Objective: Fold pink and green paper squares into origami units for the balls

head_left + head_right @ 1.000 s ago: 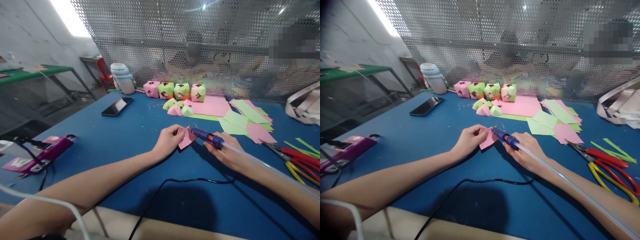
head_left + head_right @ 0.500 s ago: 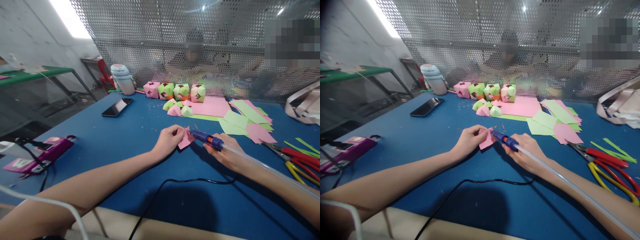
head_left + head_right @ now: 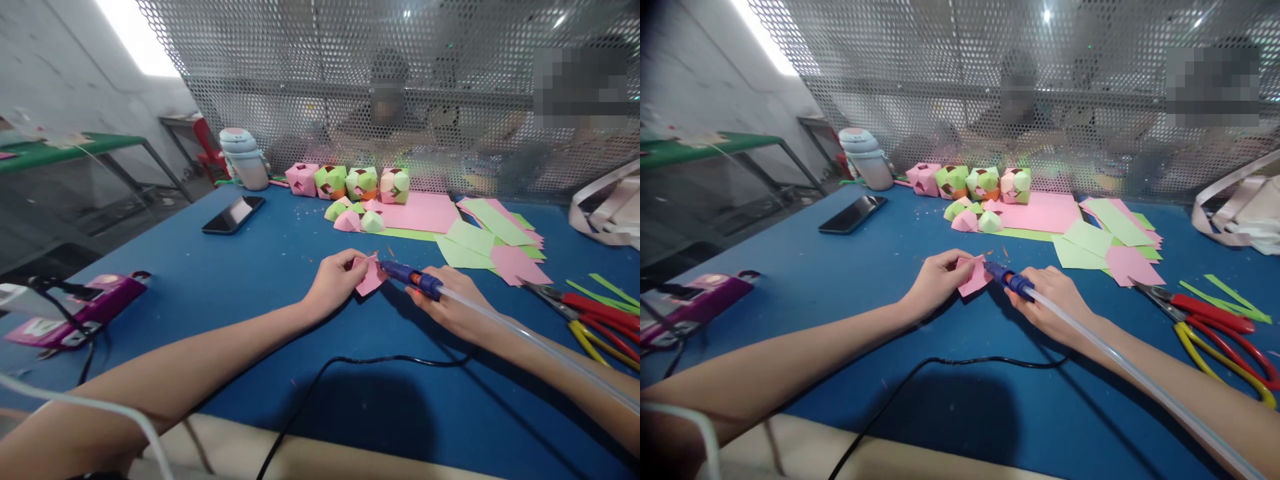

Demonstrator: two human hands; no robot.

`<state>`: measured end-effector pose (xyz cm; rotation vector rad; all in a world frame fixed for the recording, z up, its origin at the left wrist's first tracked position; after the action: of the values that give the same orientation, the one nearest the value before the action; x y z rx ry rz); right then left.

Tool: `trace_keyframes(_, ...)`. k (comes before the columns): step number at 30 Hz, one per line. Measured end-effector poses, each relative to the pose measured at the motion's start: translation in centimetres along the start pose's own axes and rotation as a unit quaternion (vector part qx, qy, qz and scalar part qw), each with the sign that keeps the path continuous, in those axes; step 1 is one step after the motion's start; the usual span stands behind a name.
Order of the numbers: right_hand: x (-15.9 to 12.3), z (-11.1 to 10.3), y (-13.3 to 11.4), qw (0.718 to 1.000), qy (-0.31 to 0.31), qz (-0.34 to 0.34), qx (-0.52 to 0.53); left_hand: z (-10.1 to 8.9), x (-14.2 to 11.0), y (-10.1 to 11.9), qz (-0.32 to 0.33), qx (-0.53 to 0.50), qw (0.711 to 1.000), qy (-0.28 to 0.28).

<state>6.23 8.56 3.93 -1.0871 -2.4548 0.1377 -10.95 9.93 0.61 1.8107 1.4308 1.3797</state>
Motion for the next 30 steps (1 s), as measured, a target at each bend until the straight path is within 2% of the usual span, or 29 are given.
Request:
trace_keyframes(6, 0.1, -0.4, 0.3, 1.000, 0.017, 0.009, 0.010, 0.0, 0.1, 0.0, -0.002, -0.006, 1.000, -0.002)
trace_keyframes(11, 0.1, -0.3, 0.6, 1.000, 0.004, 0.024, 0.018, -0.1, 0.1, -0.3, -0.025, -0.028, 0.999, 0.004)
trace_keyframes(19, 0.1, 0.2, 1.1, 0.999, -0.012, 0.041, 0.001, 0.1, 0.1, -0.1, -0.020, -0.037, 0.999, -0.004)
trace_keyframes(22, 0.1, -0.1, 1.2, 0.999, 0.006, 0.049, -0.003, 0.0, 0.1, 0.0, -0.018, -0.030, 0.999, -0.003)
trace_keyframes(30, 0.1, -0.3, 0.3, 1.000, -0.004, 0.019, -0.014, -0.1, 0.0, 0.0, -0.009, -0.008, 1.000, 0.001)
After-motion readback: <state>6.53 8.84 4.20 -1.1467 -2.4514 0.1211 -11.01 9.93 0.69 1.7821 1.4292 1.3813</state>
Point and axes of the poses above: each hand's wrist, its own x-axis towards the middle knuckle, its own z-axis out of the palm, y = z × x, the point moved 10 cm from there along x, towards the middle knuckle, and after that the axes turned 9 degrees about z, right-handed, at the moved point
